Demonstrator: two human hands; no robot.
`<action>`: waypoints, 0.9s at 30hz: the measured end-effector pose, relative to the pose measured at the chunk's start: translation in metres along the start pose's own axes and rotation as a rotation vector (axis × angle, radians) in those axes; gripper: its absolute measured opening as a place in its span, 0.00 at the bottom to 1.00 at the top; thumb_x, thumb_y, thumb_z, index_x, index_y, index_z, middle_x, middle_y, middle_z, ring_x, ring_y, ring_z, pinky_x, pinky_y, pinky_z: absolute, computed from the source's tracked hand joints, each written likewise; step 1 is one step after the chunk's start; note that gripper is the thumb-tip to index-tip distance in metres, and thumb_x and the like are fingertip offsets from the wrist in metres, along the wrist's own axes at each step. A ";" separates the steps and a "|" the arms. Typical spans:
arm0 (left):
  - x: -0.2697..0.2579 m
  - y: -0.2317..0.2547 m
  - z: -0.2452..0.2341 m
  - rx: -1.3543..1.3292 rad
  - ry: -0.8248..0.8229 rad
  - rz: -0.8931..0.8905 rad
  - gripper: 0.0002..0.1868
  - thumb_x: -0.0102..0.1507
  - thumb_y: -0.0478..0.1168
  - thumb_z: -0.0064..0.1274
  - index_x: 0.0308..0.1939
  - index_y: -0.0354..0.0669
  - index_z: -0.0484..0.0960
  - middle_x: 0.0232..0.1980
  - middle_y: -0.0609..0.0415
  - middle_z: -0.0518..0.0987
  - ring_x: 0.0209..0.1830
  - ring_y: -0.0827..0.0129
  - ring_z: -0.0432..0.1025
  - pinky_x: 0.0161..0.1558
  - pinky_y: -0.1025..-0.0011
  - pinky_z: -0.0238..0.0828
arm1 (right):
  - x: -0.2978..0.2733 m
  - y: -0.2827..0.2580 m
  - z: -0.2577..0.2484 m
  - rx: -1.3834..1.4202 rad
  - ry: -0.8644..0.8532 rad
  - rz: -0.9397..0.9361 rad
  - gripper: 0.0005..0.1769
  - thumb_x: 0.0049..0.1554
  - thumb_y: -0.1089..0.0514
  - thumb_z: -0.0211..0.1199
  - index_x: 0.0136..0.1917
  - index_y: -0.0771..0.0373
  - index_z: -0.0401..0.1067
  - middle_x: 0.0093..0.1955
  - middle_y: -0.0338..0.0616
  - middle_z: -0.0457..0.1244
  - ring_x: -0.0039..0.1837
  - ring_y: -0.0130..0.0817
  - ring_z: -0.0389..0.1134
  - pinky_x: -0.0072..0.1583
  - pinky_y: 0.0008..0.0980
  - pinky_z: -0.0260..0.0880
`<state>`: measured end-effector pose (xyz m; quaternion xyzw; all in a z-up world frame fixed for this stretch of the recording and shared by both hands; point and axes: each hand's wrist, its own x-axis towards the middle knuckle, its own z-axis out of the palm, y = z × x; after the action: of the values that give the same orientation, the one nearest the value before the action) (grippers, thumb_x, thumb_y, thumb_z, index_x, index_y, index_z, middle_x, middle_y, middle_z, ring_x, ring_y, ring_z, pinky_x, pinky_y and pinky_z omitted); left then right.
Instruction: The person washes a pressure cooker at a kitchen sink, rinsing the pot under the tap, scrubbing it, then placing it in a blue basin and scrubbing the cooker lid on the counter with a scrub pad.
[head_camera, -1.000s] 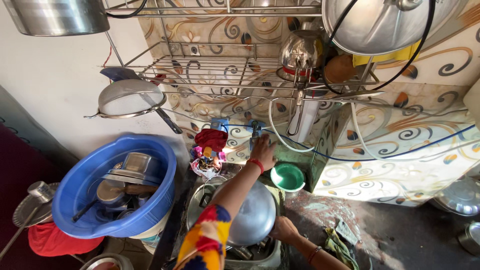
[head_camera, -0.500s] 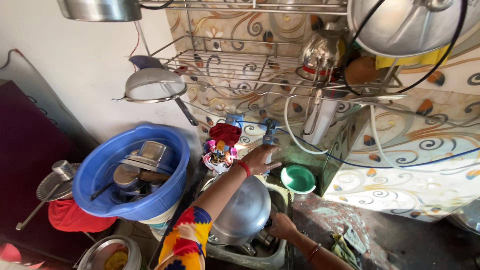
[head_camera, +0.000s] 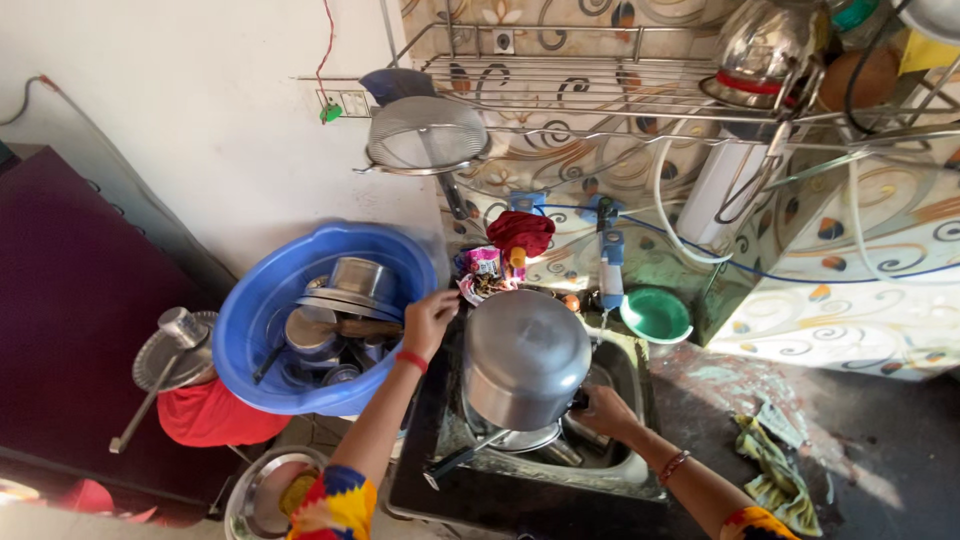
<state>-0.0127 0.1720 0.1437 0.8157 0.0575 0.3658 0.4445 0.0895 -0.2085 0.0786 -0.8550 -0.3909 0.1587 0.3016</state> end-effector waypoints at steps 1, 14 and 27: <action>-0.014 -0.016 -0.006 -0.033 0.043 -0.038 0.15 0.59 0.25 0.56 0.50 0.37 0.84 0.41 0.46 0.87 0.41 0.66 0.84 0.42 0.71 0.79 | 0.001 -0.007 0.000 -0.008 -0.041 0.100 0.20 0.49 0.52 0.70 0.53 0.64 0.77 0.43 0.55 0.73 0.42 0.44 0.75 0.49 0.42 0.75; -0.212 -0.091 -0.015 0.068 -0.280 -0.155 0.12 0.61 0.30 0.54 0.46 0.43 0.86 0.50 0.47 0.83 0.53 0.50 0.76 0.57 0.57 0.72 | 0.034 -0.089 0.038 0.112 0.131 0.109 0.19 0.45 0.53 0.71 0.49 0.63 0.79 0.43 0.49 0.74 0.42 0.39 0.75 0.47 0.43 0.75; -0.239 -0.082 -0.019 0.158 -0.362 -0.005 0.19 0.68 0.35 0.54 0.64 0.44 0.78 0.70 0.40 0.69 0.68 0.41 0.61 0.67 0.50 0.60 | 0.223 -0.209 0.108 -0.104 0.016 -0.072 0.22 0.51 0.42 0.68 0.47 0.63 0.79 0.39 0.57 0.70 0.42 0.52 0.72 0.47 0.48 0.70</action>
<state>-0.1795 0.1341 -0.0428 0.9002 0.0073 0.2065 0.3832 0.0593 0.1114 0.1213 -0.8561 -0.4267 0.1203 0.2657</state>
